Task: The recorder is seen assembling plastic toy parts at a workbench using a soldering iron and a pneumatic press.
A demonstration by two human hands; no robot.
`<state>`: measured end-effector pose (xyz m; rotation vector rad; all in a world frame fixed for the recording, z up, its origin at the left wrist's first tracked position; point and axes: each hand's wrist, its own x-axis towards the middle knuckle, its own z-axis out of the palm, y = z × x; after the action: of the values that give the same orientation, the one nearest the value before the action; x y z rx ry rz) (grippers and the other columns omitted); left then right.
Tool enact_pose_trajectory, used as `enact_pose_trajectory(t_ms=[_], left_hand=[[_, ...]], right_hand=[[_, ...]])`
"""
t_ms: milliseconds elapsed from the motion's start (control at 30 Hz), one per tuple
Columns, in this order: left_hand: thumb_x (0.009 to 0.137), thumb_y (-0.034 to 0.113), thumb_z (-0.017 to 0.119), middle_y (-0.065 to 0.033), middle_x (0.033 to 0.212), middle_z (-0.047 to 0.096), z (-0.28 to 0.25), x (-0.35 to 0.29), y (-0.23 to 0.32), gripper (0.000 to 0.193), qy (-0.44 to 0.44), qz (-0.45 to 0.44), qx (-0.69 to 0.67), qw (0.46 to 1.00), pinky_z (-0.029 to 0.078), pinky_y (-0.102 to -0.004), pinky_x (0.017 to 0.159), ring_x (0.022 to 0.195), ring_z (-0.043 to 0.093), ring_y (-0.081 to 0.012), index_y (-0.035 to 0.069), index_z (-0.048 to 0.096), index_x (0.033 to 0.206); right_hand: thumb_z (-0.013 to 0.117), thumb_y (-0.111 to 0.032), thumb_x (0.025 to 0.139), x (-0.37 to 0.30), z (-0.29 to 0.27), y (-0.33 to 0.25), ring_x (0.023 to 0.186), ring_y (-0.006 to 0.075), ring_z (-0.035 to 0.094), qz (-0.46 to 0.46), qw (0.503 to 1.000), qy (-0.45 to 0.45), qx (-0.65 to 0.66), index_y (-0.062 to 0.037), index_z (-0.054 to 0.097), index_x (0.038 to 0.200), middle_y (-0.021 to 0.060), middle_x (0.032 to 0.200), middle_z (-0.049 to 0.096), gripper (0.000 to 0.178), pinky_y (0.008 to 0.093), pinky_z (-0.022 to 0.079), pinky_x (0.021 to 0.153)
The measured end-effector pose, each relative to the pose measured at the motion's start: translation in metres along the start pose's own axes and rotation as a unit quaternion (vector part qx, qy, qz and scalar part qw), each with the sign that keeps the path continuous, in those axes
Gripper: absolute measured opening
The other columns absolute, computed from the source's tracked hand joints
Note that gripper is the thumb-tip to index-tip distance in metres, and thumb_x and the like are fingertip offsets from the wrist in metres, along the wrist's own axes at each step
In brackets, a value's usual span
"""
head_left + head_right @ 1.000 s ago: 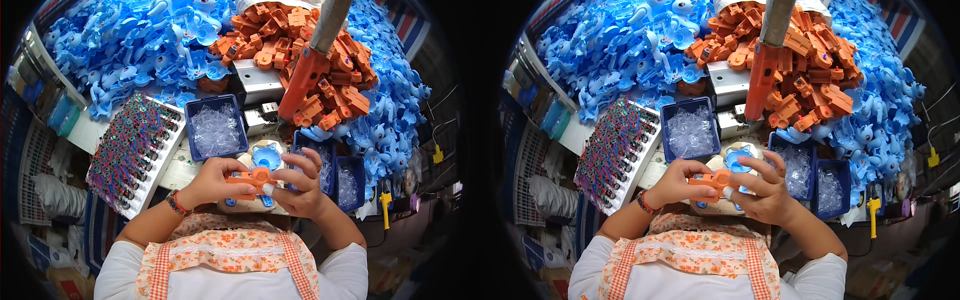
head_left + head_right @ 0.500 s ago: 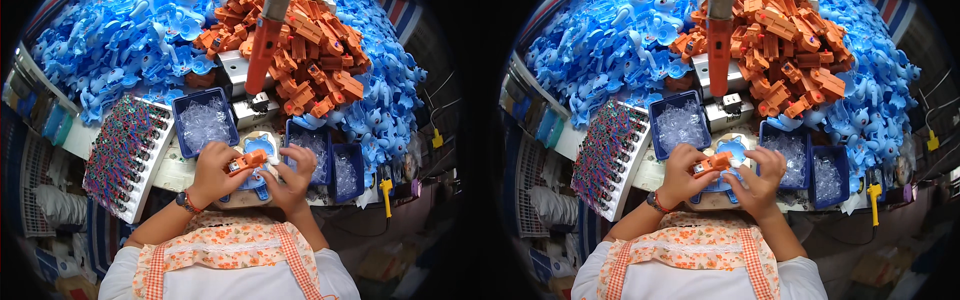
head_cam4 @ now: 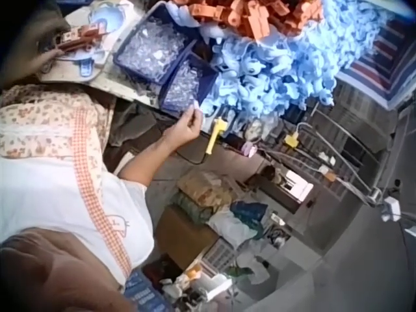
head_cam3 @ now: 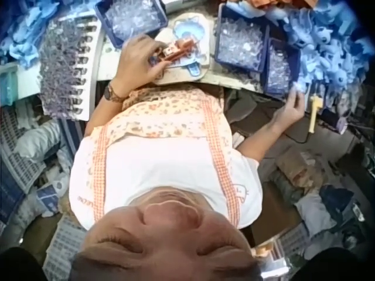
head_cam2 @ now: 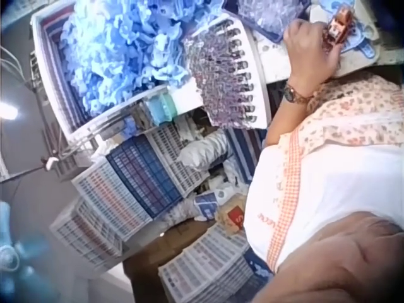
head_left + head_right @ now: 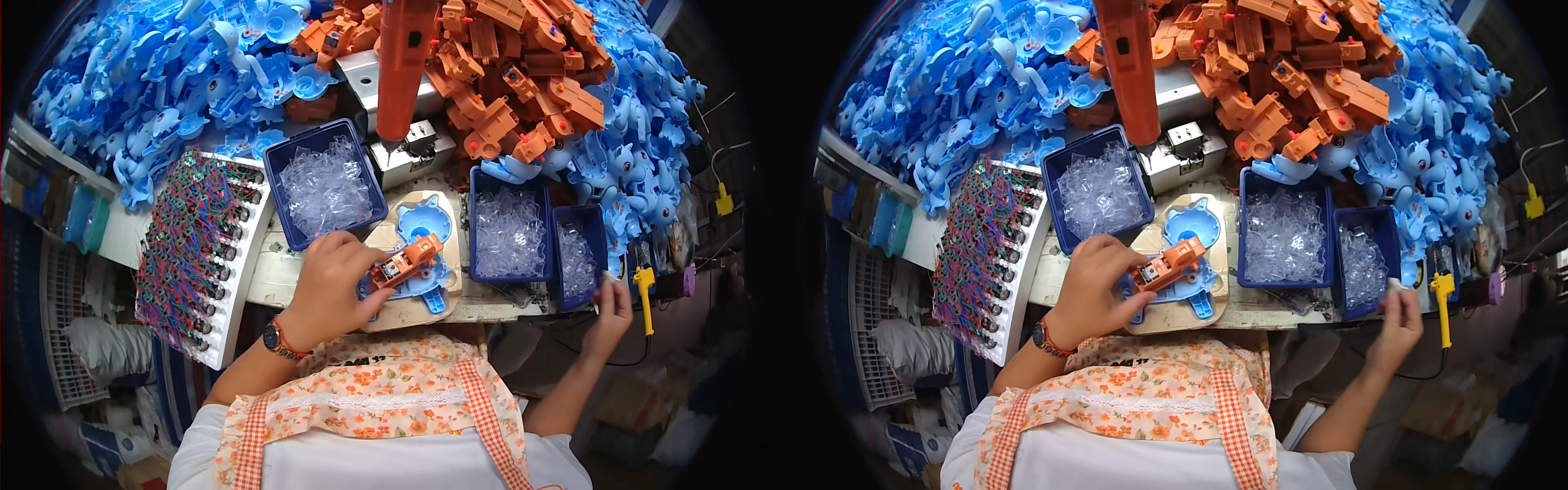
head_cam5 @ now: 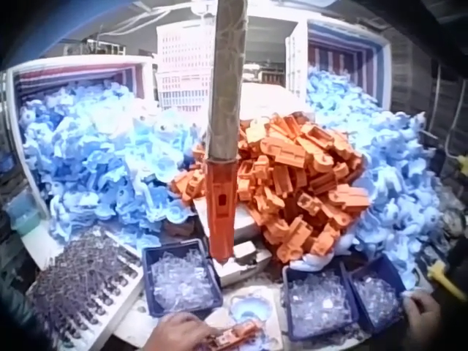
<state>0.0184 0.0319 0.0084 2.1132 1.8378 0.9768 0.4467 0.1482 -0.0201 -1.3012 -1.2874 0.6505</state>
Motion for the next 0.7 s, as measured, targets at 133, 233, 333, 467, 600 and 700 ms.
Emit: enact_pose_trajectory(t_ms=[133,233,333,467,600,700], left_hand=[[0.067,0.021,0.083,-0.0039,0.083,0.067,0.016,-0.008,-0.01,0.03,0.046,0.021,-0.021,0.999,0.043,-0.0412,0.084,0.092,0.062,-0.0264,0.01,0.07,0.091],[0.067,0.02,0.082,-0.0035,0.081,0.066,0.023,-0.007,-0.007,0.027,0.072,0.03,-0.033,0.996,0.044,-0.0409,0.084,0.093,0.062,-0.026,0.011,0.071,0.089],[0.066,0.02,0.084,-0.0043,0.084,0.067,0.026,-0.006,-0.007,0.031,0.078,0.028,-0.034,0.996,0.044,-0.0414,0.084,0.092,0.061,-0.0274,0.011,0.071,0.093],[0.067,0.017,0.083,-0.0052,0.088,0.066,0.021,-0.002,0.003,0.037,0.067,0.02,-0.007,0.998,0.043,-0.0423,0.084,0.095,0.06,-0.0293,0.009,0.069,0.1],[0.068,0.023,0.083,-0.0081,0.094,0.065,0.017,0.001,0.002,0.044,0.043,0.034,-0.018,0.998,0.043,-0.0431,0.084,0.095,0.059,-0.0319,0.007,0.067,0.106],[0.071,0.035,0.081,-0.0137,0.097,0.062,0.011,-0.004,-0.007,0.053,0.052,0.035,-0.003,0.998,0.043,-0.0465,0.087,0.098,0.058,-0.0353,0.006,0.064,0.112]], right_hand=[[0.058,-0.018,0.1,0.015,-0.039,0.006,0.067,0.003,0.049,0.133,0.982,0.012,0.136,-0.0028,0.056,0.131,0.0026,0.103,0.064,0.034,0.019,0.039,0.051],[0.056,-0.022,0.101,0.017,-0.064,0.01,0.064,0.0035,0.047,0.175,0.958,0.052,0.219,-0.0034,0.053,0.133,0.0042,0.104,0.063,0.037,0.0163,0.033,0.042],[0.053,-0.022,0.102,0.025,-0.092,0.051,0.057,0.0046,0.046,0.227,0.911,0.039,0.341,-0.0044,0.06,0.114,0.0065,0.102,0.066,0.022,0.0183,0.033,0.036],[0.062,-0.021,0.097,0.038,-0.081,0.062,0.053,0.005,0.046,0.25,0.88,0.083,0.394,-0.0057,0.059,0.101,0.0054,0.094,0.065,0.016,0.0184,0.03,0.037],[0.072,-0.03,0.091,0.058,-0.054,0.06,0.05,0.002,0.043,0.192,0.928,0.228,0.223,-0.0105,0.06,0.106,0.0001,0.083,0.057,0.027,0.0172,0.028,0.036],[0.061,-0.026,0.098,0.081,-0.051,0.065,0.044,0.001,0.032,0.069,0.968,0.237,0.048,-0.0186,0.058,0.115,-0.0036,0.075,0.055,0.019,0.0158,0.023,0.035]])
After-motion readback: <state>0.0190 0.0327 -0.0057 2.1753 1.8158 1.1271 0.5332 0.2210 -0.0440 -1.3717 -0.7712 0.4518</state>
